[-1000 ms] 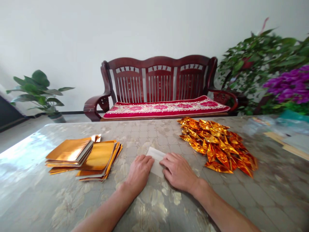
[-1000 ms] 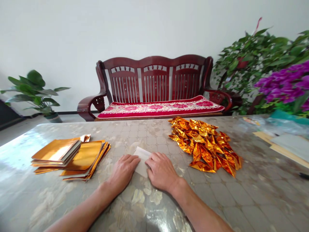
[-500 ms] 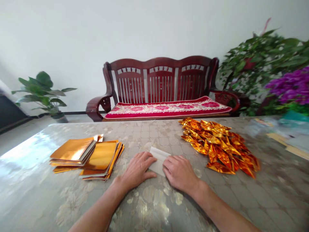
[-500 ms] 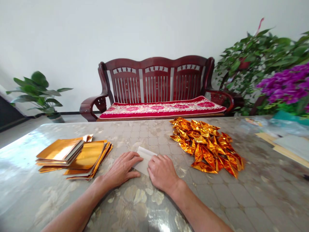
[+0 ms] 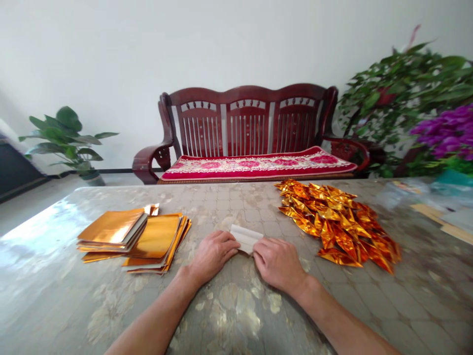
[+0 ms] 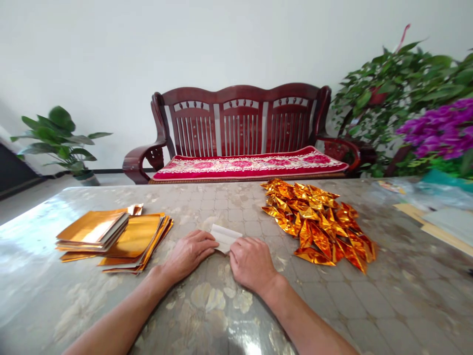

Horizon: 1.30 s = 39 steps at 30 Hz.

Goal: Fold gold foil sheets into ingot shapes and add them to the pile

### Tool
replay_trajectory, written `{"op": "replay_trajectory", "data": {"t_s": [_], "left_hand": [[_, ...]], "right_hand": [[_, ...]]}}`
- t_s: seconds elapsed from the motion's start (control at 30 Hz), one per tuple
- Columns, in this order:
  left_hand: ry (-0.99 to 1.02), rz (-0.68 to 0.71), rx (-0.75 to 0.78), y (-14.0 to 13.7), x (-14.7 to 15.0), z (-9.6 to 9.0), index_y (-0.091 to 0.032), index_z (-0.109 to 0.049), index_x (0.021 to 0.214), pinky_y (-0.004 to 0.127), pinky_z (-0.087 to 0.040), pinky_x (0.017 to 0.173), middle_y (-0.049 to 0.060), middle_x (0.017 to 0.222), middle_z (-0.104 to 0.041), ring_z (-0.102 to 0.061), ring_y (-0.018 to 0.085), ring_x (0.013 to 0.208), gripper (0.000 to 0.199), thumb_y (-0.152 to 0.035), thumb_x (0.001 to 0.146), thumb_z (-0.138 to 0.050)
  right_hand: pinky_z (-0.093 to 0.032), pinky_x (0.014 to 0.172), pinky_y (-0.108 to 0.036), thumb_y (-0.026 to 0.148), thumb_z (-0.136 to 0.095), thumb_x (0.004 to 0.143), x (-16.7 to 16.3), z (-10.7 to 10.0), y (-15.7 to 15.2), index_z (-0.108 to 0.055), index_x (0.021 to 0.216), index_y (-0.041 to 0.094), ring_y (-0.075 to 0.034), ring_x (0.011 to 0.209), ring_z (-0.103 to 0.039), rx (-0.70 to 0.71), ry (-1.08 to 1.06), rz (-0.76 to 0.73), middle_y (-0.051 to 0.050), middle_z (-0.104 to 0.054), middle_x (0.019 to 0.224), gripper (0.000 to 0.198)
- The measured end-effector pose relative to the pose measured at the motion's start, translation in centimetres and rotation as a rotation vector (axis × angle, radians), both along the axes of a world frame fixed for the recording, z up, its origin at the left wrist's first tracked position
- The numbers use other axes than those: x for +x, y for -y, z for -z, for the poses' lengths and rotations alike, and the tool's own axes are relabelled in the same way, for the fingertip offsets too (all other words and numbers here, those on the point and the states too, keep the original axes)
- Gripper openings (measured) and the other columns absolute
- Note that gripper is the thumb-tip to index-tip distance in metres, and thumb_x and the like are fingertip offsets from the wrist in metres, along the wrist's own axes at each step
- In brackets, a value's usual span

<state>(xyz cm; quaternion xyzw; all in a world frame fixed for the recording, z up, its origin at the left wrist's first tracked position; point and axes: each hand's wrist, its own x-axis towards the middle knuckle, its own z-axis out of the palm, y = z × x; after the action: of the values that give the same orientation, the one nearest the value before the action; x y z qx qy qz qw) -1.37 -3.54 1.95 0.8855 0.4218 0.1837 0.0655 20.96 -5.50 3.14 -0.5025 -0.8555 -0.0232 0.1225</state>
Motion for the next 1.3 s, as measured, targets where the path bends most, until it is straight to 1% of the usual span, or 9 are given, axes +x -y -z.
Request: {"op": "replay_trajectory", "data": {"t_s": [0.07,0.13,0.2,0.27,0.37,0.6,0.77,1.03,1.3], "left_hand": [[0.023,-0.029,0.006,0.1,0.4,-0.1,-0.027,-0.072,0.104,0.028,-0.046,0.09,0.002,0.101,-0.07,-0.06,0.016,0.097,0.028,-0.032,0.101,-0.045],[0.03,-0.045,0.008,0.3,0.8,-0.2,-0.028,-0.072,0.106,0.028,-0.046,0.089,0.001,0.099,-0.07,-0.06,0.016,0.095,0.03,-0.033,0.102,-0.043],[0.029,-0.055,0.007,0.5,1.0,-0.2,-0.029,-0.071,0.107,0.028,-0.045,0.087,0.001,0.099,-0.071,-0.06,0.016,0.094,0.03,-0.034,0.102,-0.042],[0.037,-0.082,0.001,0.5,1.1,0.1,-0.027,-0.072,0.1,0.027,-0.045,0.084,0.0,0.095,-0.071,-0.061,0.016,0.09,0.029,-0.035,0.101,-0.044],[0.096,-0.153,-0.038,0.2,1.0,0.6,-0.024,-0.072,0.09,0.026,-0.045,0.08,0.0,0.09,-0.07,-0.061,0.016,0.087,0.024,-0.034,0.098,-0.052],[0.215,-0.35,-0.175,-0.4,1.2,1.0,-0.022,-0.07,0.087,0.026,-0.044,0.078,0.001,0.087,-0.071,-0.064,0.018,0.087,0.019,-0.03,0.095,-0.055],[0.166,-0.435,-0.163,0.0,1.9,0.5,-0.021,-0.066,0.082,0.026,-0.042,0.073,0.001,0.082,-0.068,-0.063,0.018,0.083,0.015,-0.03,0.091,-0.057],[0.138,-0.48,-0.155,0.1,1.9,0.6,-0.022,-0.065,0.081,0.028,-0.041,0.076,0.001,0.087,-0.066,-0.062,0.019,0.087,0.011,-0.031,0.087,-0.061],[0.107,-0.49,-0.159,0.1,2.0,0.5,-0.022,-0.065,0.082,0.028,-0.04,0.073,0.002,0.088,-0.065,-0.062,0.019,0.086,0.015,-0.032,0.091,-0.057]], "right_hand": [[-0.038,0.076,-0.032,0.035,-0.061,0.089,0.2,-0.2,0.1,-0.068,0.091,0.024,-0.021,0.089,-0.064,-0.016,-0.042,0.008,-0.003,-0.072,0.093,0.013],[-0.038,0.078,-0.033,0.045,-0.068,0.083,0.3,-0.4,0.2,-0.067,0.101,0.025,-0.023,0.093,-0.063,-0.02,-0.073,0.023,-0.004,-0.072,0.097,0.027],[-0.038,0.077,-0.032,0.047,-0.066,0.085,0.3,-0.4,0.1,-0.065,0.103,0.024,-0.023,0.09,-0.063,-0.015,-0.079,0.052,-0.004,-0.072,0.094,0.029],[-0.036,0.073,-0.031,0.042,-0.054,0.095,0.3,-0.3,-0.1,-0.065,0.097,0.024,-0.021,0.083,-0.064,-0.004,-0.06,0.094,-0.004,-0.07,0.087,0.021],[-0.033,0.066,-0.029,0.033,-0.042,0.101,0.3,0.1,-0.4,-0.067,0.087,0.024,-0.019,0.075,-0.063,0.017,-0.023,0.147,-0.003,-0.068,0.078,0.03],[-0.033,0.064,-0.028,0.03,-0.054,0.096,0.3,0.7,-0.9,-0.071,0.085,0.027,-0.017,0.079,-0.063,0.004,-0.146,0.202,-0.001,-0.071,0.08,0.02],[-0.035,0.066,-0.028,0.026,-0.059,0.092,0.0,1.0,-1.2,-0.069,0.079,0.026,-0.017,0.082,-0.062,0.017,-0.156,0.202,0.001,-0.071,0.08,0.016],[-0.037,0.073,-0.028,0.025,-0.063,0.09,0.2,1.6,-1.5,-0.068,0.08,0.025,-0.018,0.089,-0.059,-0.009,-0.218,0.174,0.0,-0.068,0.086,0.012],[-0.037,0.077,-0.028,0.022,-0.057,0.094,0.4,1.7,-1.5,-0.067,0.084,0.023,-0.018,0.091,-0.058,-0.008,-0.194,0.166,-0.001,-0.066,0.089,0.014]]}}
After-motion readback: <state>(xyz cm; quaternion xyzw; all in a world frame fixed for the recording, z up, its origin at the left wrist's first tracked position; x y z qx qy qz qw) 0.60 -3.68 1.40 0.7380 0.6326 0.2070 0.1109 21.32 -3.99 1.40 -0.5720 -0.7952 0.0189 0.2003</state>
